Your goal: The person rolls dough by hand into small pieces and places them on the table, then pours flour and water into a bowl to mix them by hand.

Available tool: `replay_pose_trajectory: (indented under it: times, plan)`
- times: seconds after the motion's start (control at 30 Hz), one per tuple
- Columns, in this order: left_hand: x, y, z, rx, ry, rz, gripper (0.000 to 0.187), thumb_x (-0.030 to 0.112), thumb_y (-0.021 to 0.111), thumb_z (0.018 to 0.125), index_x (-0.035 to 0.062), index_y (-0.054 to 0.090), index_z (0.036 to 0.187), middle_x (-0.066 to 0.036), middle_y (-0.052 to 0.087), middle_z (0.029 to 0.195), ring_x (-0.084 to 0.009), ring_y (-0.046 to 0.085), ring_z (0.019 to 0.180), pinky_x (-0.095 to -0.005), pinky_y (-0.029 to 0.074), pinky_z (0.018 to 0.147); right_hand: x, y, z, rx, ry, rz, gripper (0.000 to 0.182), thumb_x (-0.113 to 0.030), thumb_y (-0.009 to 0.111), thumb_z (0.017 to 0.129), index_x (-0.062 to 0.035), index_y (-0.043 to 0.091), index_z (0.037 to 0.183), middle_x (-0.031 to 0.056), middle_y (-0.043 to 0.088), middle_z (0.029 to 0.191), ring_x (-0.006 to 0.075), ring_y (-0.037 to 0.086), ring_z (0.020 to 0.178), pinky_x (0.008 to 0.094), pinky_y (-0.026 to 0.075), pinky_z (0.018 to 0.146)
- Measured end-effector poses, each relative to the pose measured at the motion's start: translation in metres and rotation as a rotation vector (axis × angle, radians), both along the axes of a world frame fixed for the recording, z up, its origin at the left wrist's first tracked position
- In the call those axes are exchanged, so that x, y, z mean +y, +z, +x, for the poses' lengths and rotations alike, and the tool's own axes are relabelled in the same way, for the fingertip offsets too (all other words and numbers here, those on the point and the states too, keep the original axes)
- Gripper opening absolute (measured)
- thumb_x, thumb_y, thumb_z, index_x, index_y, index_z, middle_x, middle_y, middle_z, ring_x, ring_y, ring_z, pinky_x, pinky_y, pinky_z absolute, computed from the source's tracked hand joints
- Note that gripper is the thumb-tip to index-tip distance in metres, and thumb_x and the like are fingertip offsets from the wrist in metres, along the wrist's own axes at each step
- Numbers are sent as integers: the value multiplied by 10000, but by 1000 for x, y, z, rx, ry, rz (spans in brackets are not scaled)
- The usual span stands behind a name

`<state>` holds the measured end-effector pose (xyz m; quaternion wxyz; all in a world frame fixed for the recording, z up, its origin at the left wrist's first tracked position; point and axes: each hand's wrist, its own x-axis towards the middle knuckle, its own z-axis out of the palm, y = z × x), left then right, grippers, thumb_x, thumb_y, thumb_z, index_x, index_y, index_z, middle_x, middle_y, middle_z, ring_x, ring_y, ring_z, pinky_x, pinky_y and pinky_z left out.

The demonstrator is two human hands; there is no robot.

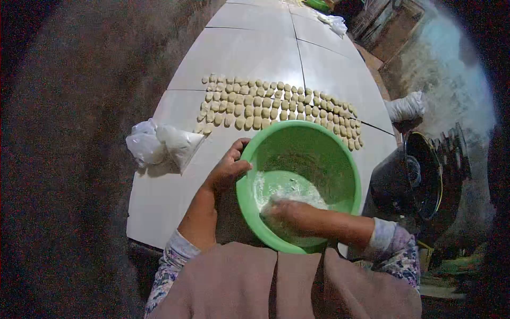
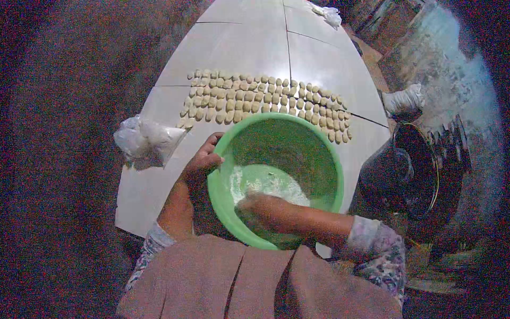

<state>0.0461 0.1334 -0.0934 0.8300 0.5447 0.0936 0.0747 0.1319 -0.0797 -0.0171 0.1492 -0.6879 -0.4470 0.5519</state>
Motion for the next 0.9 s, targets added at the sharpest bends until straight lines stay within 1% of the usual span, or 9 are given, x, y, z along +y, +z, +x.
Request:
replay_pose_trajectory:
  times: [0.1, 0.17, 0.33, 0.4, 0.47, 0.53, 0.6, 0.73, 0.9]
  plan:
    - [-2, -6, 0, -77, -5, -97, 618, 95, 594, 677, 62, 403, 1264, -69, 521, 1123, -173, 515, 1016, -309, 427, 900, 0, -27, -13, -136, -123, 24, 293, -230, 455, 903, -51, 573, 1103, 245, 594, 1062, 371, 581, 1033, 449, 433, 915]
    - [0, -6, 0, -44, -10, -51, 618, 96, 594, 680, 58, 400, 1265, -70, 522, 1122, -172, 515, 1016, -309, 427, 902, -3, -29, -3, -347, 191, 181, 286, -245, 442, 937, -49, 567, 1104, 218, 634, 961, 312, 619, 888, 407, 459, 798]
    - [3, -14, 3, -68, -20, -4, 605, 85, 580, 686, 54, 404, 1263, -58, 516, 1111, -156, 504, 1024, -300, 420, 906, 2, 14, 26, -607, 98, 9, 299, -163, 566, 827, -43, 567, 1100, 231, 638, 921, 359, 616, 938, 478, 465, 796]
    - [-2, -3, 1, -46, 10, -65, 591, 78, 578, 688, 53, 410, 1253, -52, 510, 1107, -151, 501, 1024, -292, 418, 903, -4, 23, 27, -547, 128, -86, 351, -96, 561, 795, -39, 535, 1140, 236, 613, 1024, 378, 612, 952, 494, 490, 779]
    - [-2, 3, 0, -21, 14, -24, 577, 77, 577, 689, 52, 414, 1242, -55, 509, 1107, -150, 502, 1019, -288, 418, 899, -38, -12, 28, -564, 268, 305, 391, -58, 530, 798, -39, 488, 1186, 224, 561, 1143, 395, 610, 935, 465, 512, 777]
    - [-6, 3, 0, -43, 29, -104, 578, 83, 581, 689, 59, 417, 1243, -57, 511, 1106, -152, 504, 1018, -289, 419, 900, -39, -37, 20, -471, 412, 195, 402, -230, 532, 860, -6, 479, 1190, 283, 475, 1270, 405, 556, 1082, 431, 464, 921]
    - [-1, -4, 2, -33, 2, -32, 589, 102, 593, 695, 62, 413, 1255, -58, 514, 1113, -155, 507, 1023, -287, 418, 903, -28, -36, 5, -447, 589, 190, 333, -234, 524, 860, -6, 514, 1103, 267, 553, 1136, 407, 597, 973, 454, 490, 828]
    - [4, -9, 3, -43, -13, 56, 596, 116, 606, 713, 41, 399, 1267, -65, 519, 1135, -157, 510, 1035, -286, 419, 904, -20, -34, 7, -664, 310, 144, 210, -123, 489, 842, -70, 551, 1036, 200, 607, 951, 345, 635, 841, 459, 506, 672]
    - [1, -10, 4, -71, -6, 4, 586, 111, 600, 713, 43, 405, 1261, -71, 518, 1132, -155, 506, 1030, -289, 414, 909, -10, 16, 23, -805, 87, 191, 202, -170, 573, 808, -86, 570, 992, 190, 629, 792, 386, 632, 723, 495, 497, 631]
